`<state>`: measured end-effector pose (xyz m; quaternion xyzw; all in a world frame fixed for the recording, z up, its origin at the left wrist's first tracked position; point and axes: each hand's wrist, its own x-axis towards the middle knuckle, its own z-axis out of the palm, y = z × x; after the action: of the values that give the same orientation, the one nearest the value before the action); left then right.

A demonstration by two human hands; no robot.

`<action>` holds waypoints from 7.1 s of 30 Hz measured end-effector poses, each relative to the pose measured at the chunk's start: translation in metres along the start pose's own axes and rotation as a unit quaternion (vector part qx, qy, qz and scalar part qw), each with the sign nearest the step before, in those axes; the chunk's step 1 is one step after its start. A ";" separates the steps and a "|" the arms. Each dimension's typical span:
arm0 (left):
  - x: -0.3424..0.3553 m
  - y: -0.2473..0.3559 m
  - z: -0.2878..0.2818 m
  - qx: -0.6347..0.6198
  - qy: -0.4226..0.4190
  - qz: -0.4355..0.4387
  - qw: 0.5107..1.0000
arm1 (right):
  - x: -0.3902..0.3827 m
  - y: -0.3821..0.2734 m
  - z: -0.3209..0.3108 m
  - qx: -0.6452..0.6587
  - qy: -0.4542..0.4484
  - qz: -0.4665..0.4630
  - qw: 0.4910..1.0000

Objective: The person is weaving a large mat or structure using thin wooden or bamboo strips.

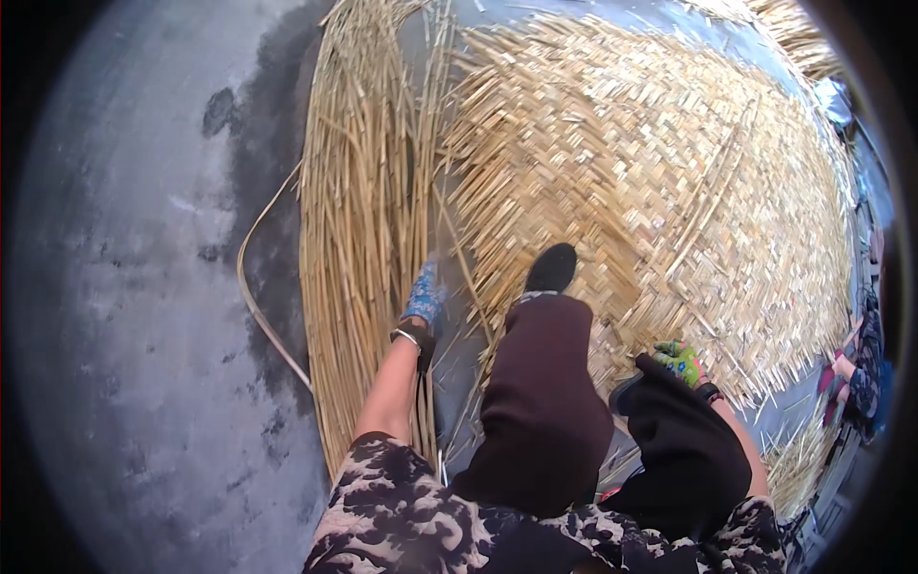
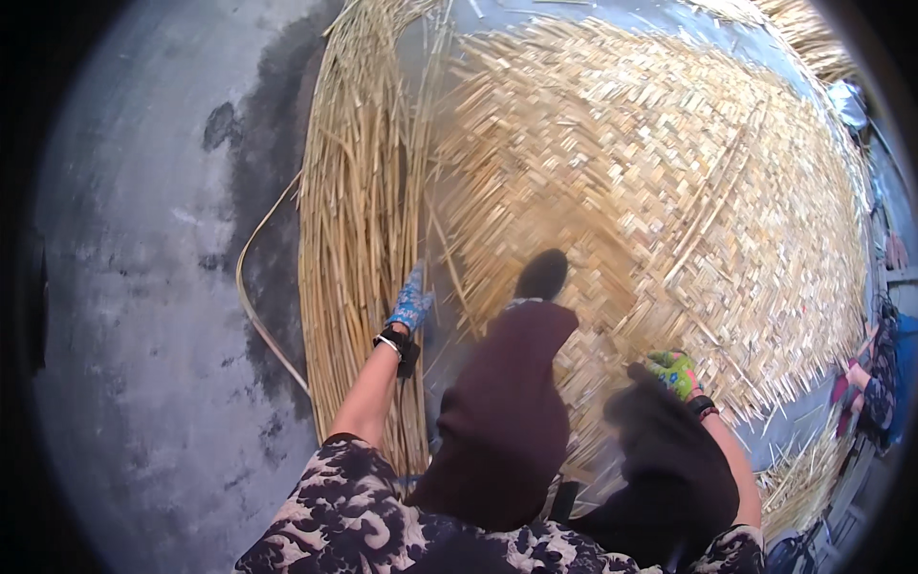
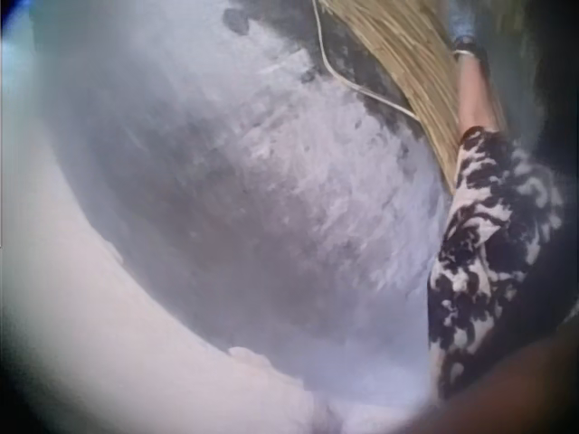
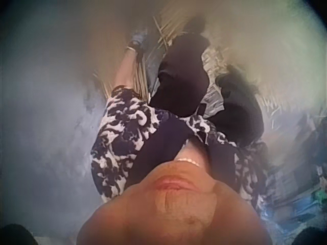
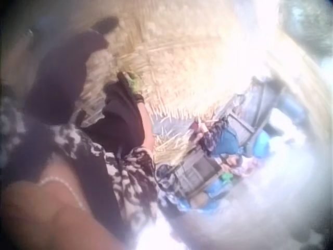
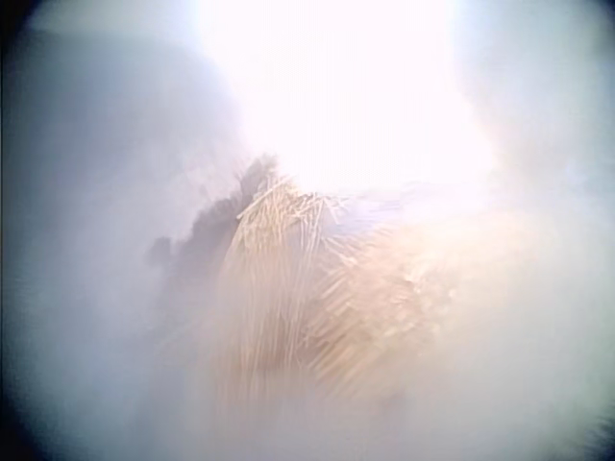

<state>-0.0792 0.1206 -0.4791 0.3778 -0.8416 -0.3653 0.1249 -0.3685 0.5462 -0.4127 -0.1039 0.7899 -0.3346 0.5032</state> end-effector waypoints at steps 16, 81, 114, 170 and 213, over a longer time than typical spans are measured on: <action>0.084 0.254 -0.047 -0.091 0.048 0.233 0.967 | 0.031 -0.164 0.027 -0.044 -0.174 -0.236 0.955; 0.128 0.315 0.262 -0.382 -0.380 -0.158 0.827 | 0.133 -0.027 -0.079 0.422 -0.031 -0.033 0.906; 0.168 0.121 0.122 -0.001 0.011 -0.126 0.992 | 0.136 0.011 -0.047 0.223 0.122 -0.139 0.957; 0.174 0.288 0.201 0.126 -0.512 0.104 0.843 | 0.038 0.249 -0.262 0.515 0.621 0.103 0.582; 0.138 0.297 0.259 -0.446 -0.320 -0.145 0.823 | 0.148 -0.010 -0.116 0.381 -0.140 -0.054 0.913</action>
<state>-0.4612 0.2874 -0.4591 0.2604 -0.5153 -0.8149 -0.0513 -0.5406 0.5133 -0.4823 0.0074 0.5175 -0.6185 0.5913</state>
